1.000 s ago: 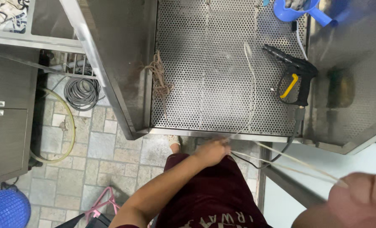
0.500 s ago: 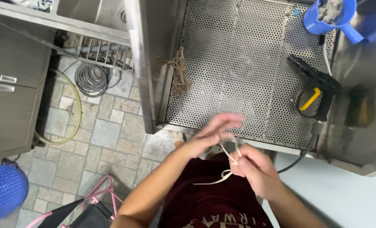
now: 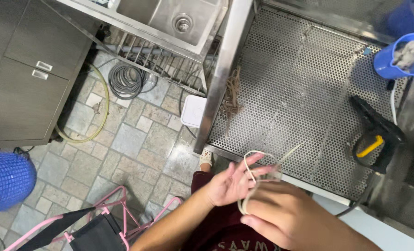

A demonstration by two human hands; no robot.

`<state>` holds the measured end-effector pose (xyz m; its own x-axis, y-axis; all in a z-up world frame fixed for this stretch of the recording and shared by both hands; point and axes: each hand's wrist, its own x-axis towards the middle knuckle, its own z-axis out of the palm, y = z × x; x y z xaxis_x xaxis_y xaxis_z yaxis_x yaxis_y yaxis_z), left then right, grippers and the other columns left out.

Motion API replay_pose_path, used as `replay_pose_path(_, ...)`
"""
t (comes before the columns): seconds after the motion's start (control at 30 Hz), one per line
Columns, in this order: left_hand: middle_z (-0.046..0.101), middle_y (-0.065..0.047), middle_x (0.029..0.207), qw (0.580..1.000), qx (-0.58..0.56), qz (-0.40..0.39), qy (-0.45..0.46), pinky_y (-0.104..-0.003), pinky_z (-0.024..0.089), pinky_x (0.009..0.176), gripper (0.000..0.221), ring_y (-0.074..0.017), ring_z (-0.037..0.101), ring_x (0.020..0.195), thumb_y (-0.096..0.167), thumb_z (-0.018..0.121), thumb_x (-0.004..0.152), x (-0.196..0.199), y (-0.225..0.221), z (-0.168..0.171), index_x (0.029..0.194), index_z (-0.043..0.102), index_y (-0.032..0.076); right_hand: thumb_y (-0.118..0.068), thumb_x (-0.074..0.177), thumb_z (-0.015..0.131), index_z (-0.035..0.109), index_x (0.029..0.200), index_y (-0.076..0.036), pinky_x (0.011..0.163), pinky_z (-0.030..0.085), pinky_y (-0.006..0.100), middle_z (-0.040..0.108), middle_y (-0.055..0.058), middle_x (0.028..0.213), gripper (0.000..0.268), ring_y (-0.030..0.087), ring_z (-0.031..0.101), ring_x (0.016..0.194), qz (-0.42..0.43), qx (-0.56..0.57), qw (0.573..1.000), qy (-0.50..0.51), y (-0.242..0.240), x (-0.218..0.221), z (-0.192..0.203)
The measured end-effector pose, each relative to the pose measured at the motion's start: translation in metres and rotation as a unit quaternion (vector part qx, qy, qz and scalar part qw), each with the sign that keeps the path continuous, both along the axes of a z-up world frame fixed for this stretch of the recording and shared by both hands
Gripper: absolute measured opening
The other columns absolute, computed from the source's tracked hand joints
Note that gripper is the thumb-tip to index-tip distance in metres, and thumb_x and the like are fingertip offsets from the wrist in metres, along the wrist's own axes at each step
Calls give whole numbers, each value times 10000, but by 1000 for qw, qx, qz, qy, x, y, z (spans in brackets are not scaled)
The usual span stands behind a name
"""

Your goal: The person holds shoe laces and sprays them with a nozzle in a booth, then moves them to a sink to wash them by hand along with other shoe parts.

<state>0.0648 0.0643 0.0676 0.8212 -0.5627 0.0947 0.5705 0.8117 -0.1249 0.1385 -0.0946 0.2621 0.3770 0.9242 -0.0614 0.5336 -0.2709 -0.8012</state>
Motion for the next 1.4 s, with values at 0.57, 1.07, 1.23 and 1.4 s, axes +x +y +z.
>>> replay_pose_path(0.57, 746, -75, 1102, 344, 866, -71, -357, -409, 545, 856, 215, -302, 709, 952, 225, 571, 963, 60, 304, 50, 1075, 721, 121, -285, 867, 718, 747, 1219, -159, 954, 556, 339, 758, 17, 1237, 375, 200, 699, 1136, -119, -177, 971, 105, 56, 31, -51)
replay_pose_path(1.07, 793, -162, 1025, 34, 945, 285, -156, -428, 567, 865, 275, -334, 752, 936, 68, 765, 986, 273, 409, 92, 1251, 716, 14, -325, 913, 650, 725, 1143, -126, 849, 597, 338, 787, 53, 1013, 313, 185, 764, 933, -295, -292, 883, 221, 51, 52, -142)
replay_pose_path(1.23, 768, -71, 883, 395, 870, 281, -84, -251, 593, 681, 127, -108, 733, 759, 59, 667, 993, 186, 301, 81, 1070, 735, -14, -239, 909, 713, 667, 1115, -48, 832, 590, 370, 735, 100, 1079, 284, 231, 743, 930, -407, -164, 895, 76, 59, 89, -258)
replay_pose_path(1.4, 758, -71, 890, 474, 826, 298, -63, -245, 544, 642, 134, -104, 676, 714, 76, 662, 1006, 111, 214, 90, 1073, 729, -19, -128, 791, 737, 663, 1099, 1, 839, 548, 483, 679, 234, 1061, 342, 435, 672, 969, -457, -142, 871, -115, 73, 142, -365)
